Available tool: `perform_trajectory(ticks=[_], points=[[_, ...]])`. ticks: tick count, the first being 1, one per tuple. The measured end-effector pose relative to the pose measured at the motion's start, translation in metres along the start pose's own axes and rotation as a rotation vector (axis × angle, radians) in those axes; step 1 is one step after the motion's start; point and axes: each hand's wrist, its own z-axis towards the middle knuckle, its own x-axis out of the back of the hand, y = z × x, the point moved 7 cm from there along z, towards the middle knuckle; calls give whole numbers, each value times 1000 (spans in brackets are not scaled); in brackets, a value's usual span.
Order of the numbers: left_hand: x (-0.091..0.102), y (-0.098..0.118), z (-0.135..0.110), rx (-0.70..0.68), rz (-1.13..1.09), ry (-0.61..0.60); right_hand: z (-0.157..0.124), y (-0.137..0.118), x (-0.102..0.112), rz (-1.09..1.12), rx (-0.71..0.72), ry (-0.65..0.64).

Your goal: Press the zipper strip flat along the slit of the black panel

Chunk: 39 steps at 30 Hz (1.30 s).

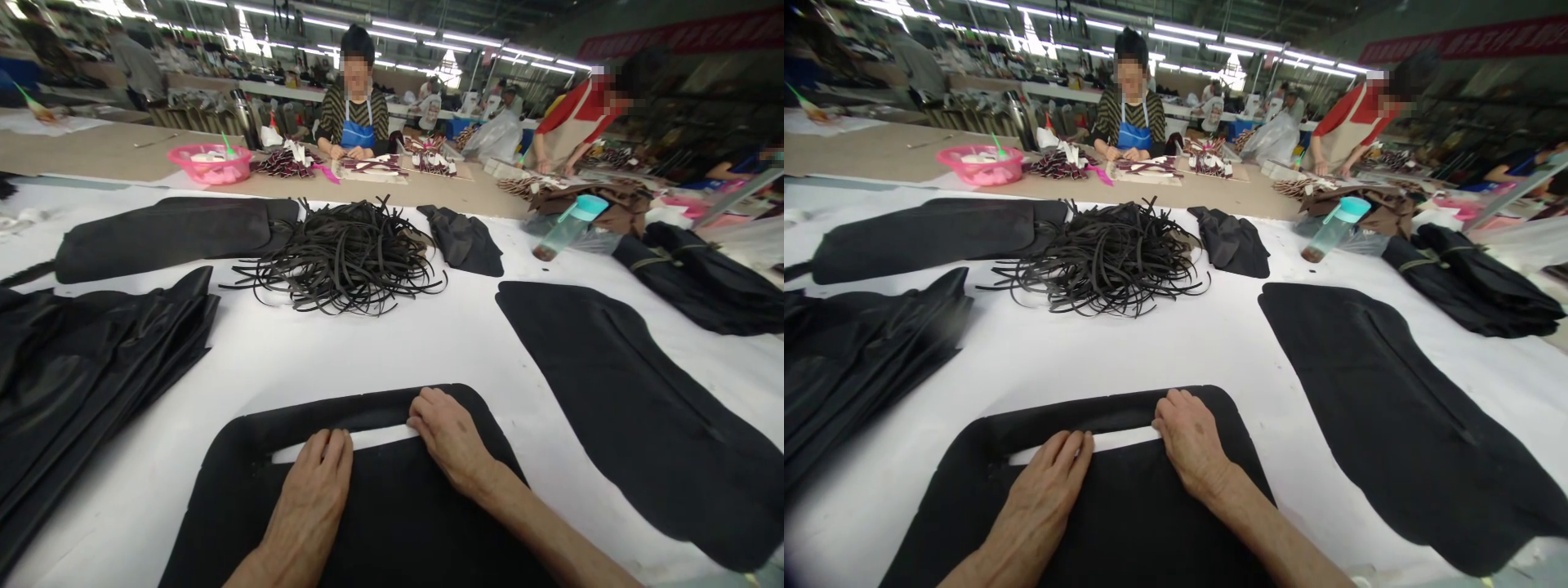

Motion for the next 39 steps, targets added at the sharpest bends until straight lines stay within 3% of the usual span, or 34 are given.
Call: perform_trajectory(ticks=[13, 27, 33, 39], points=[[6, 10, 9, -11, 138, -83, 20, 2, 8, -50, -216, -210], [7, 31, 35, 44, 322, -285, 21, 8, 3, -18, -206, -175], [14, 52, 48, -130, 175, -71, 21, 7, 7, 31, -199, -161], [4, 58, 44, -174, 176, 12, 18, 17, 2, 166, -83, -136]])
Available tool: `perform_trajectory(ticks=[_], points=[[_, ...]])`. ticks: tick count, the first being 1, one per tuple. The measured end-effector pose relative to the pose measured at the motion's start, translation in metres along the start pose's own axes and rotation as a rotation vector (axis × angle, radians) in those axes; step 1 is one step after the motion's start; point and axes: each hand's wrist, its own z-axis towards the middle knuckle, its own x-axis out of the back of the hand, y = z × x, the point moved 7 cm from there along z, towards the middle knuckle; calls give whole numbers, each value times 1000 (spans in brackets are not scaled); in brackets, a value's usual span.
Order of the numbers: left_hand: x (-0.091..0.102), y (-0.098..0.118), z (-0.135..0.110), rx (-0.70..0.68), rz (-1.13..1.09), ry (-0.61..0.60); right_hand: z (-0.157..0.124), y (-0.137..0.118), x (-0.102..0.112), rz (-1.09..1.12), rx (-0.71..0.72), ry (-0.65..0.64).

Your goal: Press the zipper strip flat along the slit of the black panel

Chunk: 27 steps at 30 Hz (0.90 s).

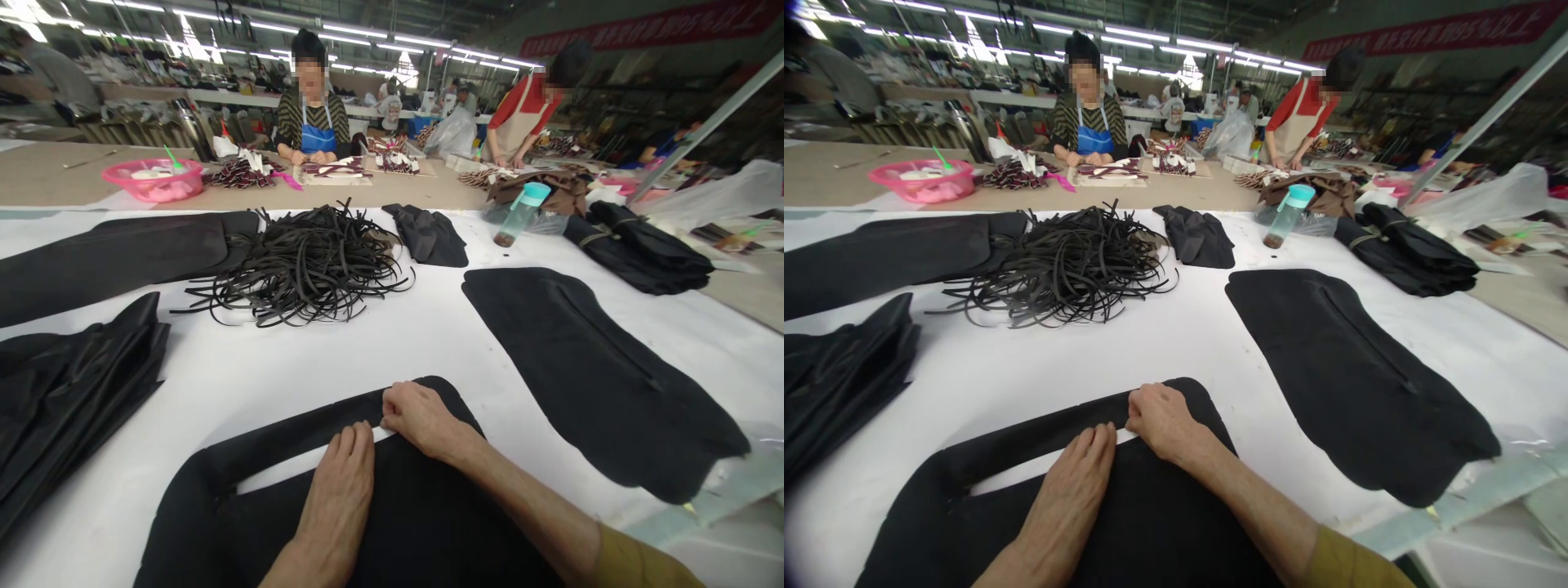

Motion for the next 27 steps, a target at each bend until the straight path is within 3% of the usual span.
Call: perform_trajectory(ticks=[7, 17, 27], points=[[1, -3, -2, 22, 7, 10, -6, 8, 0, 110, 147, 32], [2, -1, -4, 50, -39, 111, -8, 35, 0, 115, 87, 81], [-1, 6, 10, 39, 20, -78, -8, 52, 8, 71, -129, 58]])
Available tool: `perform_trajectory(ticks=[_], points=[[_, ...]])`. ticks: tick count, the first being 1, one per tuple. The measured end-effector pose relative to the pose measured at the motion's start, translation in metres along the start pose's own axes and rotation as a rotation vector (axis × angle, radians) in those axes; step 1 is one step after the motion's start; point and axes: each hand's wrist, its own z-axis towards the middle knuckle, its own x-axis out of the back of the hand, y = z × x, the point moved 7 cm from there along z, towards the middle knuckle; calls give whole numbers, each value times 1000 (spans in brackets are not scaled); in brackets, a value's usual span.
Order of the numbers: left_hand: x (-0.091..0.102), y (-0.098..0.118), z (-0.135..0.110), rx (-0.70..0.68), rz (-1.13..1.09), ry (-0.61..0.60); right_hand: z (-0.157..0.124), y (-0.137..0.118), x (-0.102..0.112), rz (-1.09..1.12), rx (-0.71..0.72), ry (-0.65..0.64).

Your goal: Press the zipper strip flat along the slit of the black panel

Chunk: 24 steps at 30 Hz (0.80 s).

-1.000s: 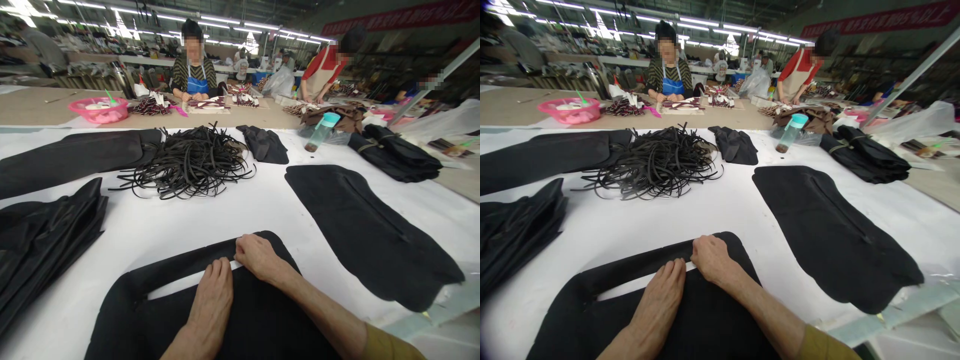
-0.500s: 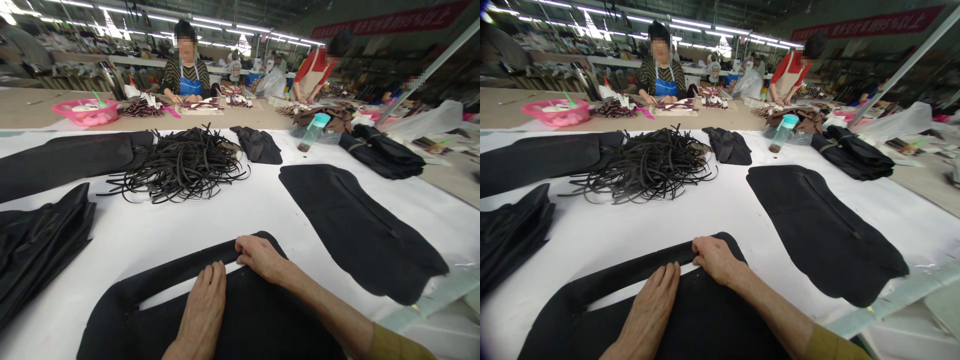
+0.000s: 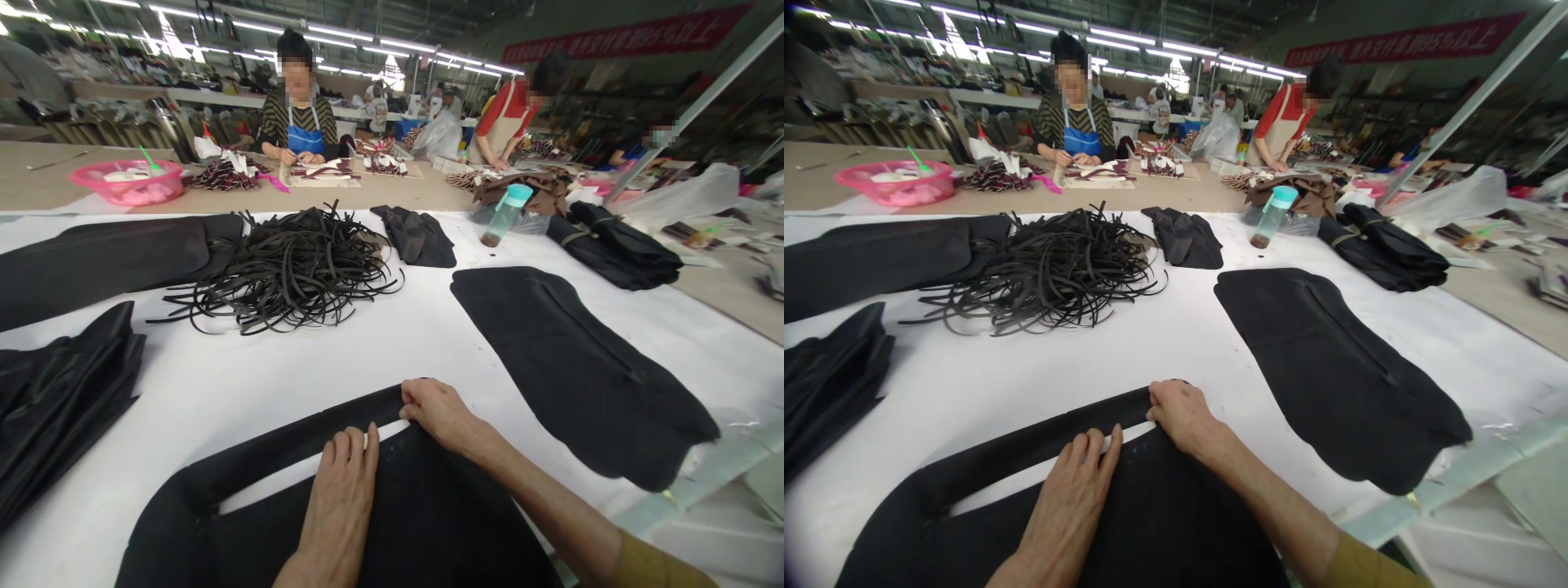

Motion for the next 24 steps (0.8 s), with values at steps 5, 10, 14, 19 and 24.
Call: perform_trajectory(ticks=[5, 10, 14, 19, 24], points=[[7, 2, 13, 39, -13, -160, 4, 5, -1, 10, -57, -30], [13, 2, 26, 78, 33, -194, 6, 10, -3, 45, -63, -47], [14, 3, 25, 84, 38, -157, 6, 11, -4, 63, -62, -51], [9, -5, 8, 64, -160, -68, 3, 8, -2, 57, -67, -50], [-1, -31, -21, 97, -166, 9, -5, 7, 5, 15, -88, -5]])
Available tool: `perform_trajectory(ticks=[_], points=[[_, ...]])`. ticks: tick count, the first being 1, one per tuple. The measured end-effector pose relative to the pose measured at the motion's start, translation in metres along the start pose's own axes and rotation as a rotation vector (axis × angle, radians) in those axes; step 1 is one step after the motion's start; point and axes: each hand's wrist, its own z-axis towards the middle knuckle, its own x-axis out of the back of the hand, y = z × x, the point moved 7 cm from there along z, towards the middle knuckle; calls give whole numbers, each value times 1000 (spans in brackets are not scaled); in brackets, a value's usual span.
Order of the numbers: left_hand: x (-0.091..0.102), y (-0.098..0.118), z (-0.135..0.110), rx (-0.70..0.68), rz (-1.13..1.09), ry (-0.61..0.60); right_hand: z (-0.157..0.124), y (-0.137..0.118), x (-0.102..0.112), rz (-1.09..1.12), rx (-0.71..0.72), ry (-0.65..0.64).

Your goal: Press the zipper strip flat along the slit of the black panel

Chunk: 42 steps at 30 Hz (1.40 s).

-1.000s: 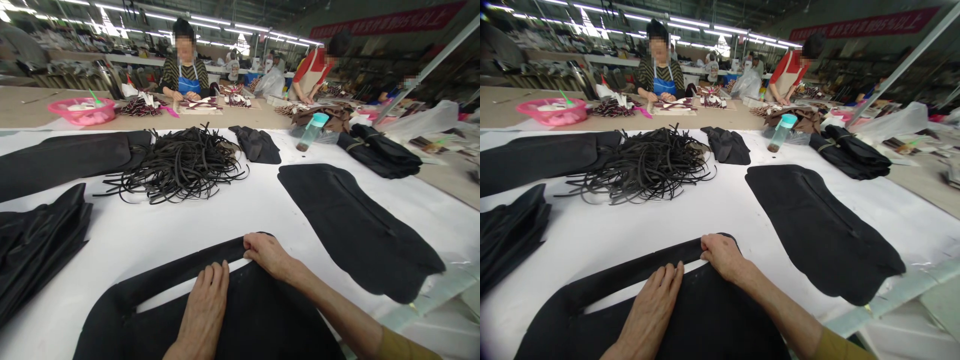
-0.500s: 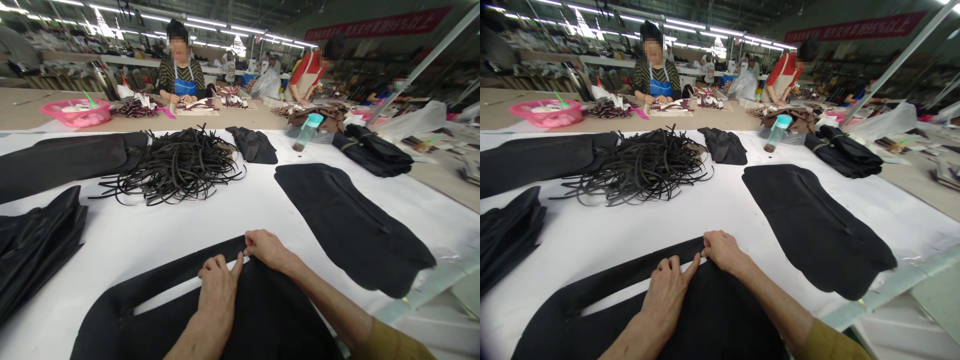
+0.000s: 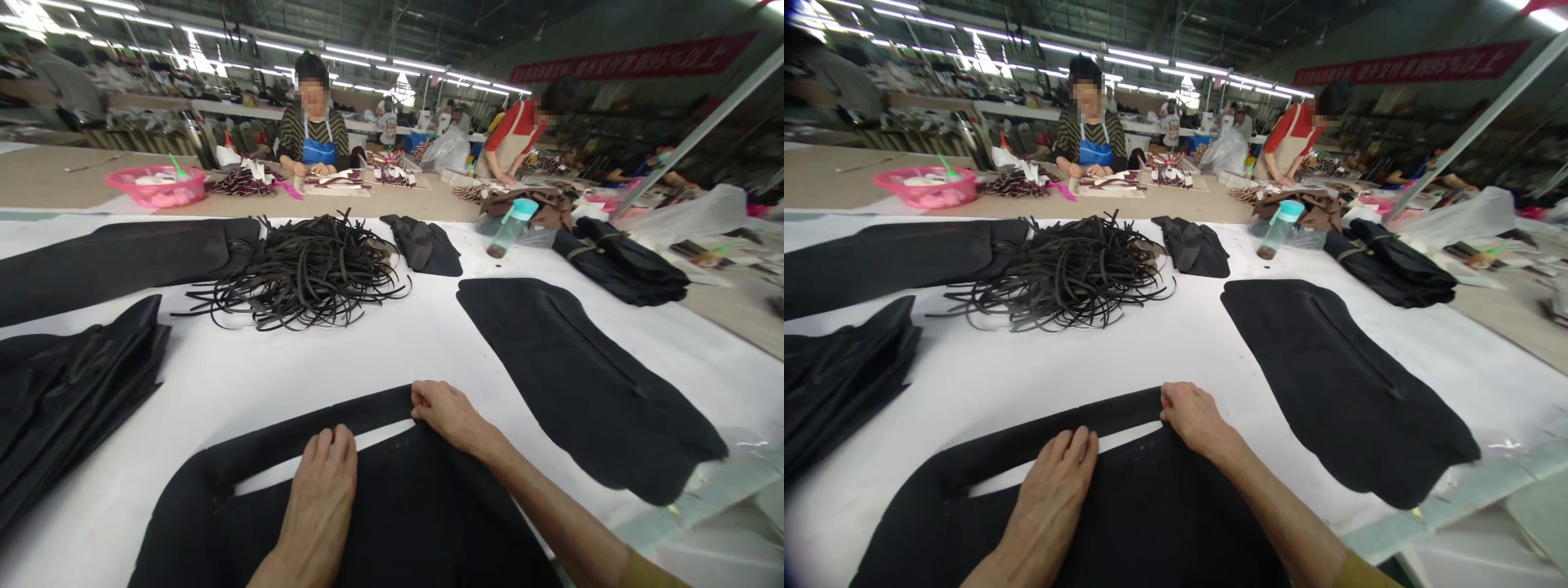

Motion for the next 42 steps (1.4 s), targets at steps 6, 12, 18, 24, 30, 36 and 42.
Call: perform_trajectory(ticks=[6, 12, 18, 24, 30, 36, 42], points=[[-5, -4, -10, -100, -113, 3, -12, -1, 7, -1, -54, 84], [-4, 26, 3, -238, -395, 36, -7, -5, -6, -58, -132, 27], [-10, 27, -2, -204, -552, 82, 1, 2, -1, -152, -156, -68], [14, 18, -5, -207, -636, 123, -3, 20, -1, -308, -145, -123], [31, -3, -47, -201, -523, 174, -32, -30, -6, -403, -84, -10], [8, -50, -91, 105, -289, 254, -21, -163, -54, -4, 341, -133], [1, -62, -106, 181, -159, 367, 11, -214, -100, -39, 385, -188]])
